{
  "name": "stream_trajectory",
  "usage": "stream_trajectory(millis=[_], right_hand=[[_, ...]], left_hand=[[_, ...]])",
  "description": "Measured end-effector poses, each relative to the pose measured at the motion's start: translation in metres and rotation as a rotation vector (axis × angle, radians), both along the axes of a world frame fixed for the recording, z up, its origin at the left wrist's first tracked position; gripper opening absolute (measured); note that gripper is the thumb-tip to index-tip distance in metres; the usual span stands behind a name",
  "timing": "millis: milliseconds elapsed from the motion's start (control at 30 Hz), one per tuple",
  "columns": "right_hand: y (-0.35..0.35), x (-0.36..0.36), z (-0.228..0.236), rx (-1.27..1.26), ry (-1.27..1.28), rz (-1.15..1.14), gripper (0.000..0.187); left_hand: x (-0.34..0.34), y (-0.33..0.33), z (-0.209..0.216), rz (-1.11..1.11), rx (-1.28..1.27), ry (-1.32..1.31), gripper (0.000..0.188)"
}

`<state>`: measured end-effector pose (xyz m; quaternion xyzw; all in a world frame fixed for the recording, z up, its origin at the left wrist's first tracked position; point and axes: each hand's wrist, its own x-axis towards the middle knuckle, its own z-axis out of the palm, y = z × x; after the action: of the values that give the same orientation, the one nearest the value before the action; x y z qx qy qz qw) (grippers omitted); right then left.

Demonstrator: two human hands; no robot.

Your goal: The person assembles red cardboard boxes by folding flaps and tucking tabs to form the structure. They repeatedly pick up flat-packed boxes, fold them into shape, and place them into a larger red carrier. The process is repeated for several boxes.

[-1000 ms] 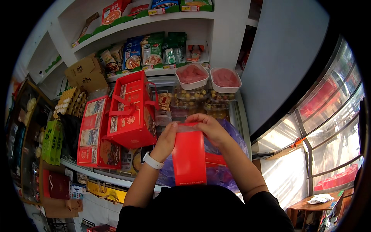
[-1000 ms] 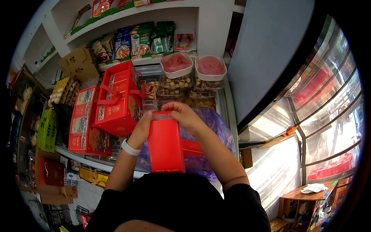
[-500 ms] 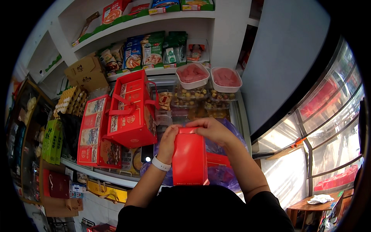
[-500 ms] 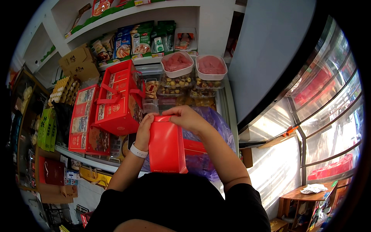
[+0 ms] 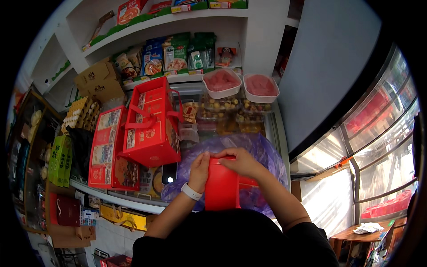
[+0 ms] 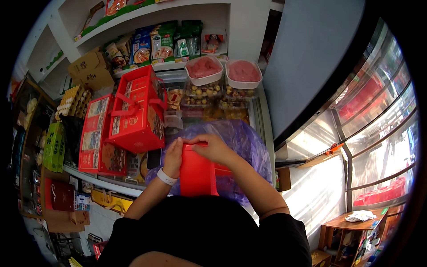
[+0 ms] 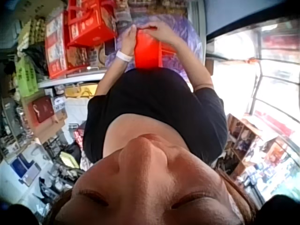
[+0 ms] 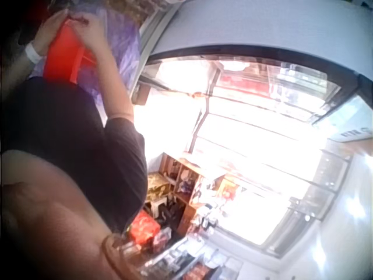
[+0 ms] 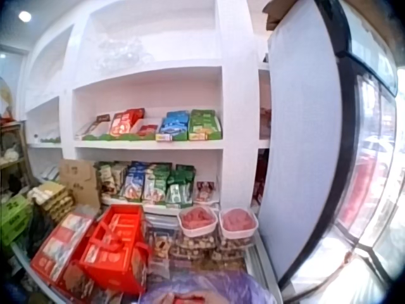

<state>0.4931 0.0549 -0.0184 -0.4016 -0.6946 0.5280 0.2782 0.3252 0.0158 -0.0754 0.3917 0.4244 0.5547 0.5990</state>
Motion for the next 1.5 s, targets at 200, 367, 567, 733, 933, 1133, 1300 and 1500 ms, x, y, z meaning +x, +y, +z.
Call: stream_trajectory(millis=[200, 367, 567, 733, 933, 1133, 1300, 1500], right_hand=[[0.003, 0.008, -0.006, 0.001, -0.076, -0.022, 0.021], [0.001, 0.011, -0.015, -0.071, -0.059, -0.009, 0.020], [0.006, 0.013, -0.013, -0.064, -0.086, 0.008, 0.016], [0.003, 0.014, -0.002, 0.037, -0.153, 0.045, 0.015], [0.004, 0.020, -0.015, -0.028, -0.048, 0.033, 0.015], [0.004, 0.019, -0.022, -0.061, -0.008, -0.120, 0.019], [0.005, 0.027, -0.017, -0.133, -0.012, -0.061, 0.021], [0.003, 0.028, -0.010, -0.001, -0.111, 0.042, 0.025]], left_hand=[[0.012, -0.006, -0.002, -0.022, -0.082, -0.113, 0.046], [0.010, -0.006, -0.025, 0.039, 0.059, 0.300, 0.041], [0.021, -0.011, -0.003, 0.115, 0.184, 0.406, 0.034], [0.019, -0.011, -0.004, 0.066, 0.179, 0.300, 0.025], [0.016, -0.008, -0.011, 0.013, 0.190, 0.315, 0.021], [0.020, -0.013, -0.006, -0.015, 0.056, 0.221, 0.033], [0.018, -0.023, -0.011, -0.103, 0.091, 0.272, 0.044], [0.018, -0.027, 0.003, -0.112, 0.139, 0.376, 0.043]])
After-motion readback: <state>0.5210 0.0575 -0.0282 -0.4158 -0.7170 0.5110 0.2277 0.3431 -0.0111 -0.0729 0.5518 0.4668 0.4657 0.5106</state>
